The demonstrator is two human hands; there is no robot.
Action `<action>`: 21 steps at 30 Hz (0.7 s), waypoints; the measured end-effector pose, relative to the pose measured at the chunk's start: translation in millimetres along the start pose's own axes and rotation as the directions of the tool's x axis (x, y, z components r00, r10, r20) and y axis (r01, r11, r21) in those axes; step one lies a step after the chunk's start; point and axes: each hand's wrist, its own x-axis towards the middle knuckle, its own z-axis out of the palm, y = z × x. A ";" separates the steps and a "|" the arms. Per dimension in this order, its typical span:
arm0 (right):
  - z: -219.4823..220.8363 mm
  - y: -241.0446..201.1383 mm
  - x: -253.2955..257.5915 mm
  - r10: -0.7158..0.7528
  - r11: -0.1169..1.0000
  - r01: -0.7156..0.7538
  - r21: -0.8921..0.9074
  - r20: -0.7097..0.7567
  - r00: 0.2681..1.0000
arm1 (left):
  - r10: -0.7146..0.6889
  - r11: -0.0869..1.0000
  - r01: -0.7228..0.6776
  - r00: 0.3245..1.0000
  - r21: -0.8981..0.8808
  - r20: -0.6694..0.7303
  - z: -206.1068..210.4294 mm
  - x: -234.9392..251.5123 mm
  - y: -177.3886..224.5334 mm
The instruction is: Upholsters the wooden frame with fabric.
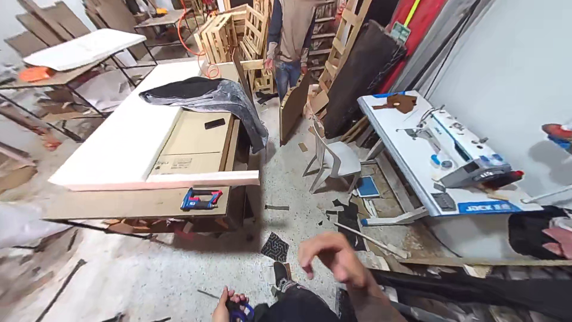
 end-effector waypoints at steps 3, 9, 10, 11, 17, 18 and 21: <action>-60.1 -42.7 88.6 -0.201 0.959 0.184 0.217 0.063 0.977 | 0.112 0.992 -0.101 0.983 -0.080 0.148 85.5 34.5 68.0; -186.2 38.3 200.7 0.039 0.996 -0.048 -0.077 -0.109 0.993 | 0.285 0.959 -0.279 0.941 -0.059 0.182 198.0 151.7 156.9; -199.5 62.6 209.5 0.114 0.966 -0.146 -0.212 -0.153 0.982 | 0.273 0.962 -0.268 0.947 -0.049 0.167 212.9 172.9 164.0; -210.6 83.1 215.7 0.190 0.917 -0.231 -0.325 -0.154 0.970 | 0.253 0.967 -0.248 0.955 -0.052 0.157 228.0 191.9 170.0; -280.4 61.9 310.5 0.093 0.914 -0.059 -0.402 0.065 0.994 | 0.176 0.984 -0.171 0.973 -0.041 0.149 344.5 293.5 209.7; -291.3 35.1 336.7 -0.003 0.936 0.028 -0.350 0.072 0.997 | 0.157 0.988 -0.154 0.974 -0.030 0.166 368.2 308.8 216.5; -318.1 -44.2 402.0 -0.200 0.960 0.195 -0.200 -0.008 0.980 | 0.113 0.993 -0.119 0.966 0.009 0.231 442.2 343.2 243.9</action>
